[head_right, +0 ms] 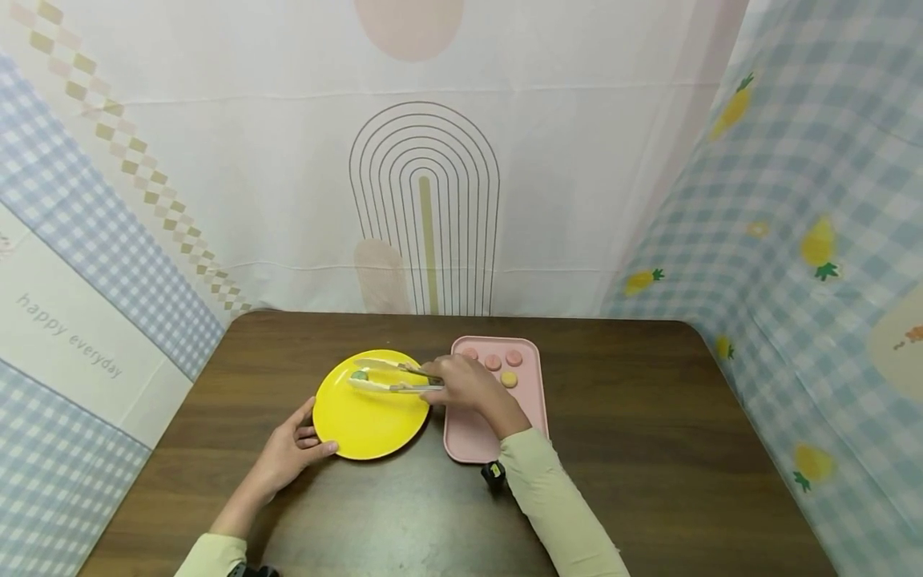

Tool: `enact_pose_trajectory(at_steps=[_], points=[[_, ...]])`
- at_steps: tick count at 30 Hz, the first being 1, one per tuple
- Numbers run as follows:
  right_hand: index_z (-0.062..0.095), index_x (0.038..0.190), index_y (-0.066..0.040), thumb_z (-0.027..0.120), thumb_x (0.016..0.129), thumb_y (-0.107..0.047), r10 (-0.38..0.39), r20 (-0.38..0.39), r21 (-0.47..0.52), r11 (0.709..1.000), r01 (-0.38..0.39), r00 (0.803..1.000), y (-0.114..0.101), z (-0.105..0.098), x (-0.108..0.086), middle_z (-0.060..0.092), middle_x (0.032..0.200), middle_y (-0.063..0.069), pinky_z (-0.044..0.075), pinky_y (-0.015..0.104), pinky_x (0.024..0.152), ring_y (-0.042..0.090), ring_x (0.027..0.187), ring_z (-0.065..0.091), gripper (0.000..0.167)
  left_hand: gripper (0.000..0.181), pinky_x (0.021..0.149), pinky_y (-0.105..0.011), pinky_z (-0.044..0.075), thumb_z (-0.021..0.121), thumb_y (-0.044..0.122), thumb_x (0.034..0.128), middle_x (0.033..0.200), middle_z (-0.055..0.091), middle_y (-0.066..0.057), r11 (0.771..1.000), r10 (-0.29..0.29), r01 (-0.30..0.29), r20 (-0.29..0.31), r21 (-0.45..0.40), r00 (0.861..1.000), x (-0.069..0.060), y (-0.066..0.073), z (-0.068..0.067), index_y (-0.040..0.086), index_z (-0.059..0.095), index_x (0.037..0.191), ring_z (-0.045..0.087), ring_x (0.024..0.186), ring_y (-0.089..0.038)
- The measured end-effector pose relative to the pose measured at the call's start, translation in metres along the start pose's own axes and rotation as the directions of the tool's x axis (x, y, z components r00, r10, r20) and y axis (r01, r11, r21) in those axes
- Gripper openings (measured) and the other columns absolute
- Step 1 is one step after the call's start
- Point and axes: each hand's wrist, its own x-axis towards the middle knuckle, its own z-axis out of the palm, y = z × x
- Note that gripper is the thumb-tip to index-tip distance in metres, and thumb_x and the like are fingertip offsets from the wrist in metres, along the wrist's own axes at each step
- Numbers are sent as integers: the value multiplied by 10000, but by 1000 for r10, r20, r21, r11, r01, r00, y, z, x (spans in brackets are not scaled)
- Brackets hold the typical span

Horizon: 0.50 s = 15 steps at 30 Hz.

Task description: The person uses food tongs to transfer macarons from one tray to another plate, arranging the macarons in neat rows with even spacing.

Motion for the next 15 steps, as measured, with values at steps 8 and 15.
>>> enact_pose_trajectory(at_steps=[8, 15], points=[[717, 1291, -87, 765, 922, -332, -39, -92, -42, 998, 35, 995, -6, -19, -13, 748, 1106, 61, 546, 295, 752, 157, 855, 646, 446, 1051, 895, -336, 578, 858, 277, 845, 1442, 522, -230, 1000, 6, -6, 4, -1, 1000, 0, 1, -1, 46, 201, 1632, 660, 1134, -296], [752, 1093, -165, 822, 885, -311, -57, -162, -50, 998, 50, 985, -15, -43, -30, 651, 875, -81, 476, 236, 629, 75, 705, 533, 264, 1045, 875, -317, 581, 856, 262, 851, 1428, 529, -236, 1000, 3, -3, 6, -5, 1000, -1, 1, -2, 41, 197, 1632, 664, 1129, -299]])
